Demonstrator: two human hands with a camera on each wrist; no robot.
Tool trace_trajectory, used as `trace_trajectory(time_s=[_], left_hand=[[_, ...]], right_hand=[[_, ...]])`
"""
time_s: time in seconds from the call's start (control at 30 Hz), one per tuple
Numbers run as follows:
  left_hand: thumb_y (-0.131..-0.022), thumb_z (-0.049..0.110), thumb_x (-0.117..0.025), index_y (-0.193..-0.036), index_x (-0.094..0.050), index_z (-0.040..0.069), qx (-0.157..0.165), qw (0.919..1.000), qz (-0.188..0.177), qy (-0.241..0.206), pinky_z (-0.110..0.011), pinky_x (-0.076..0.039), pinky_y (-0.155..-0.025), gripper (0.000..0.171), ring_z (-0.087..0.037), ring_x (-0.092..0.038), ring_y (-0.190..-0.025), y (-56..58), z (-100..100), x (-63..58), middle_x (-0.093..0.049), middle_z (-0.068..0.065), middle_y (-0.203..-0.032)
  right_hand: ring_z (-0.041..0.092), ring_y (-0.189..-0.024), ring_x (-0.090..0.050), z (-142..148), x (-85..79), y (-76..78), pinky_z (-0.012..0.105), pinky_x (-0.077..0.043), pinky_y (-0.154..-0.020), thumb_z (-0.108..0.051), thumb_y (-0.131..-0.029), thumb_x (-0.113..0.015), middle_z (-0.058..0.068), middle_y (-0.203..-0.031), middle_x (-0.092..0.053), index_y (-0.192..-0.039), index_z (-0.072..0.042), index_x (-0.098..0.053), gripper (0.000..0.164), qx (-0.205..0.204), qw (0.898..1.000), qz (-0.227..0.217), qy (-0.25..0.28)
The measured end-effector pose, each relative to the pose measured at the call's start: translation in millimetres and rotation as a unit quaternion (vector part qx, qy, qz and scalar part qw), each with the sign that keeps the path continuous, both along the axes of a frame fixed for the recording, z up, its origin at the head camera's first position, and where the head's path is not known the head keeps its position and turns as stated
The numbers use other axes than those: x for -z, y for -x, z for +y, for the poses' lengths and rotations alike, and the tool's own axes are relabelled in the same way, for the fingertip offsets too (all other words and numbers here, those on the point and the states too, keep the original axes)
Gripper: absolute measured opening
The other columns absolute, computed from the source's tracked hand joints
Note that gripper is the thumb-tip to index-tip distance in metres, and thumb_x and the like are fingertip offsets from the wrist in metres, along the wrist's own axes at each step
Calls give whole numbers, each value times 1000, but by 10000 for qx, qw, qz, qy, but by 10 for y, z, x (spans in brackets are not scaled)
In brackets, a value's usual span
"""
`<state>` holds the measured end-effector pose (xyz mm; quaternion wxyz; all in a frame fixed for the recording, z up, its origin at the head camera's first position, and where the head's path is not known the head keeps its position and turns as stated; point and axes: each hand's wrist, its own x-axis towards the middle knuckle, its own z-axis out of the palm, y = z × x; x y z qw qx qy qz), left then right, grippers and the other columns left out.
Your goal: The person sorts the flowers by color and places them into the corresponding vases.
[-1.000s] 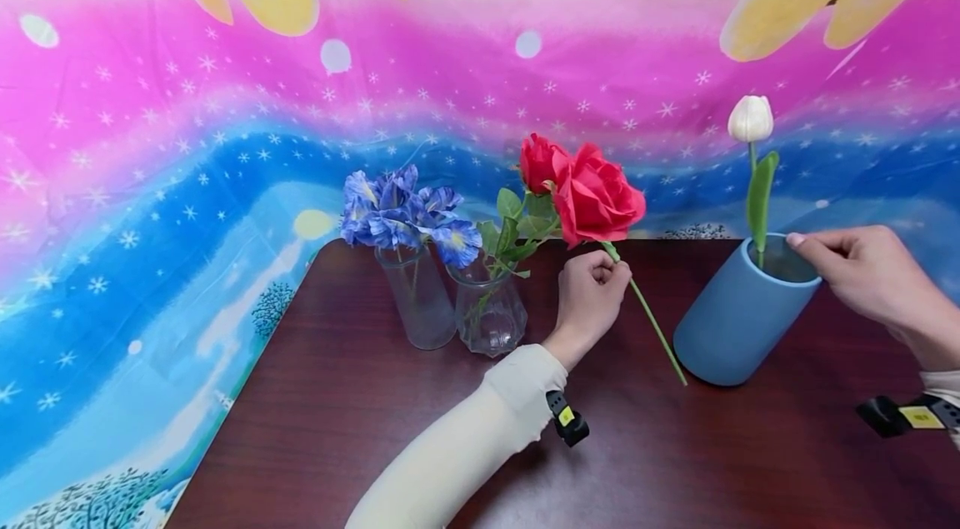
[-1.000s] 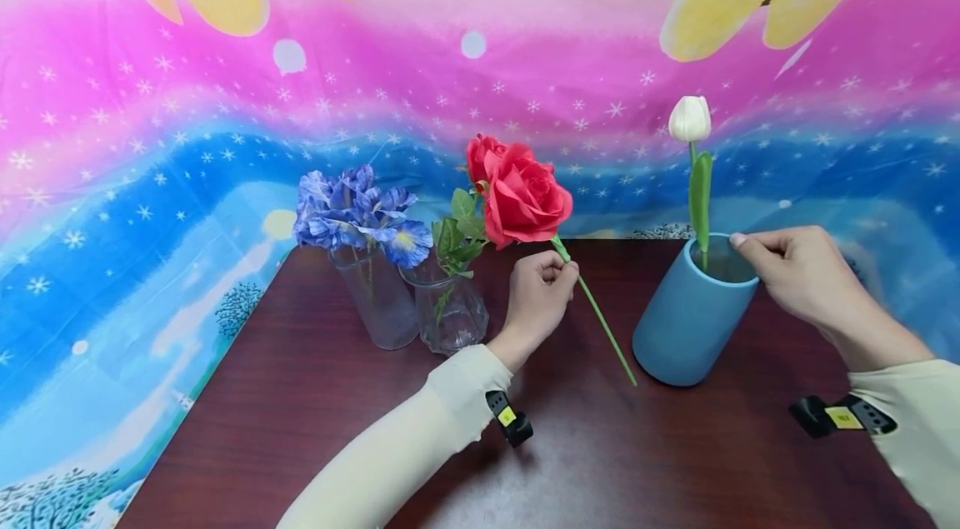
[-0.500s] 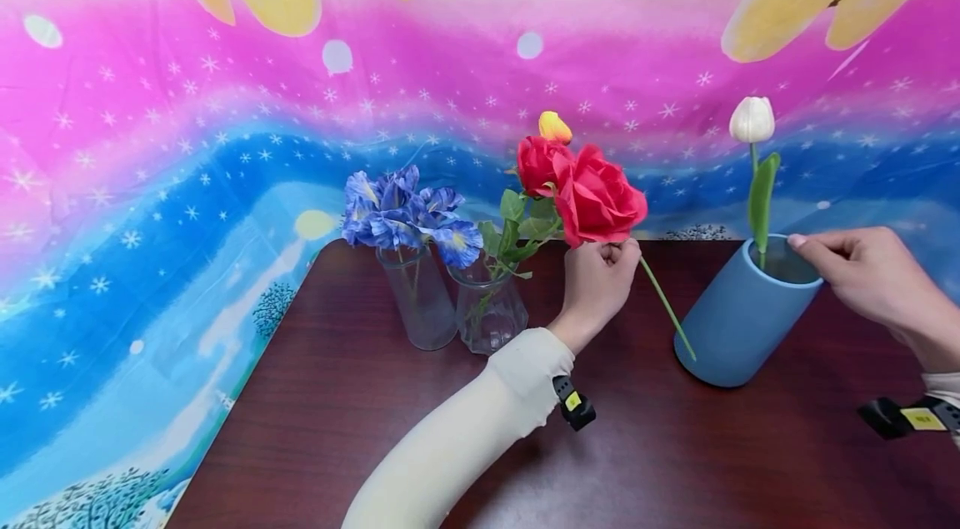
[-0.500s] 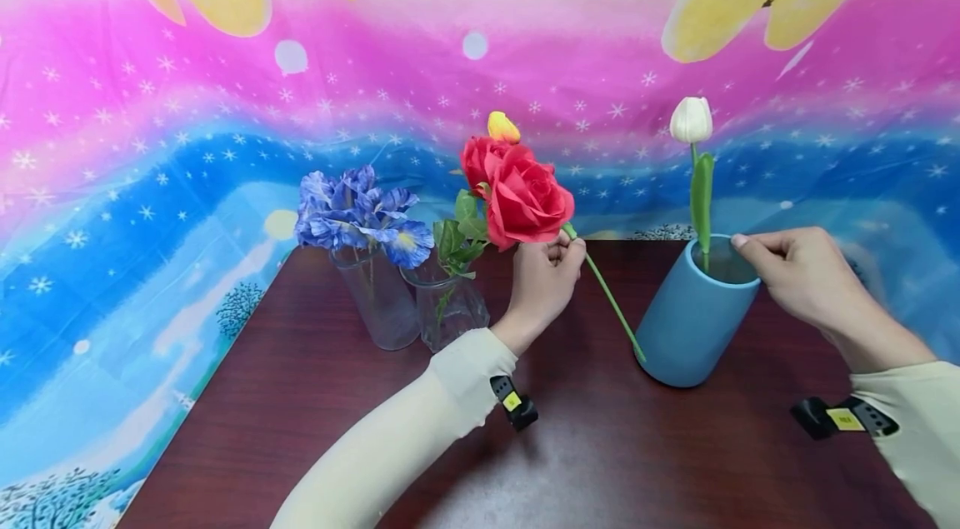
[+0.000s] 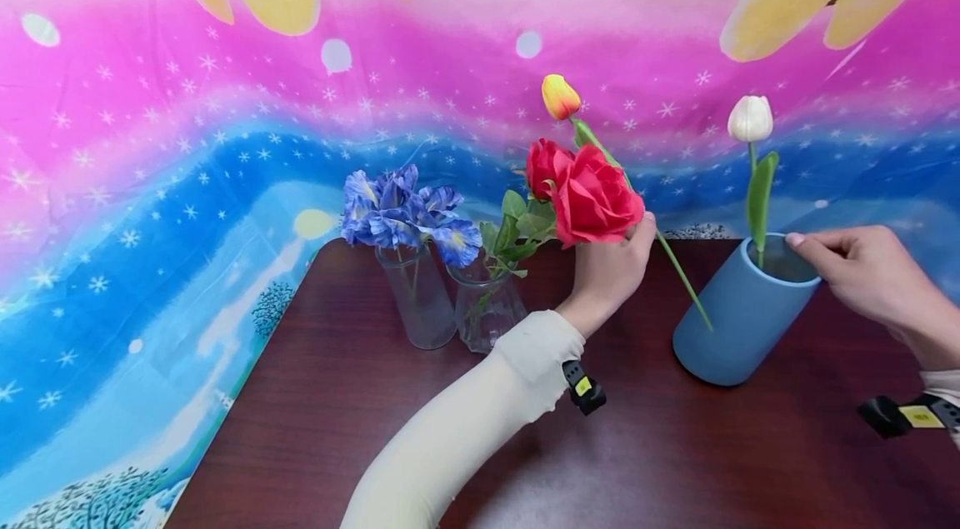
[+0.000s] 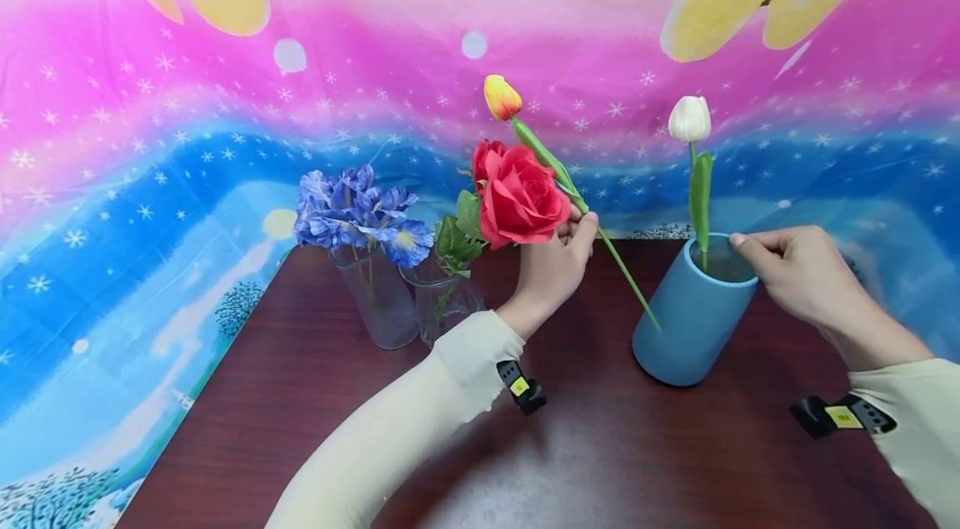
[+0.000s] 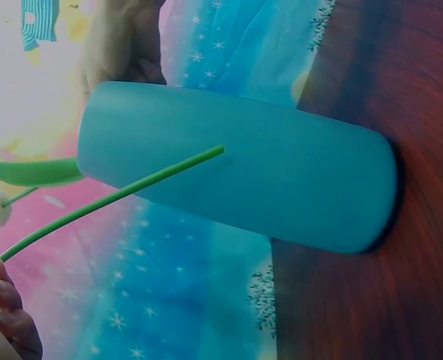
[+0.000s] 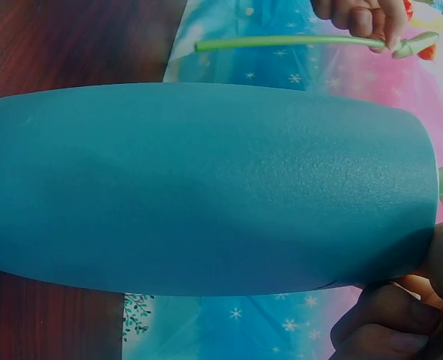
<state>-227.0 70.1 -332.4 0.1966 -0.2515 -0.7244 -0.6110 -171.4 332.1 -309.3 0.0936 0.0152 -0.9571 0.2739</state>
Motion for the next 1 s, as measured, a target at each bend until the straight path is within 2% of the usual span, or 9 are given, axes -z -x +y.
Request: trace_trajectory(time_s=[0.23,0.33,0.47,0.57,0.73,1.0], left_hand=[[-99,15,-58,-69,-43,9,39,10000,-28,82,-20,-37,-54,35,-14,-40,-47,-14,17,-102,-40,-3,-55],[-100,15,-56,-70,-44,8,88,9998,29,183,-18,-37,-55,34,-13,-42,-48,-17,22,-159,-43,-4,-56],[-101,14,-56,-73,-48,4,182,9998,29,104,-16,-37,-55,30,-12,-41,-48,-25,27,-227,-44,-6,-57],[-101,13,-57,-81,-55,2,164,9999,-45,-1,-17,-37,-52,22,-10,-41,-49,-41,30,-275,-46,-5,-59],[-103,14,-54,-93,-60,0,170,9997,-194,8,-14,-37,-56,18,-5,-41,-55,-65,35,-367,-50,-6,-65],[-103,16,-53,-94,-59,-3,377,9972,-425,-484,-15,-38,-54,22,-2,-41,-54,-75,59,-484,-51,-7,-66]], right_hand=[[20,-47,-26,-3,-9,-4,36,-24,-45,-32,-109,-42,-2,-54,-29,-75,0,-63,52,-36,10000,54,40],[20,-47,-26,-6,-13,-10,36,-24,-45,-33,-109,-42,-2,-54,-28,-69,-3,-59,53,-31,10000,34,53],[21,-46,-25,-10,-18,-17,36,-23,-45,-33,-109,-42,-3,-54,-27,-63,-3,-49,55,-24,10000,17,58],[21,-47,-25,-11,-20,-18,36,-23,-45,-33,-109,-42,-3,-55,-27,-62,-2,-41,56,-43,10000,31,75],[20,-48,-25,-4,-18,-24,36,-22,-46,-31,-109,-44,-4,-55,-26,-63,0,-39,55,-71,9999,78,126],[21,-47,-25,-5,-10,-22,36,-22,-46,-31,-109,-43,-3,-55,-27,-63,-1,-38,55,-68,9998,78,153]])
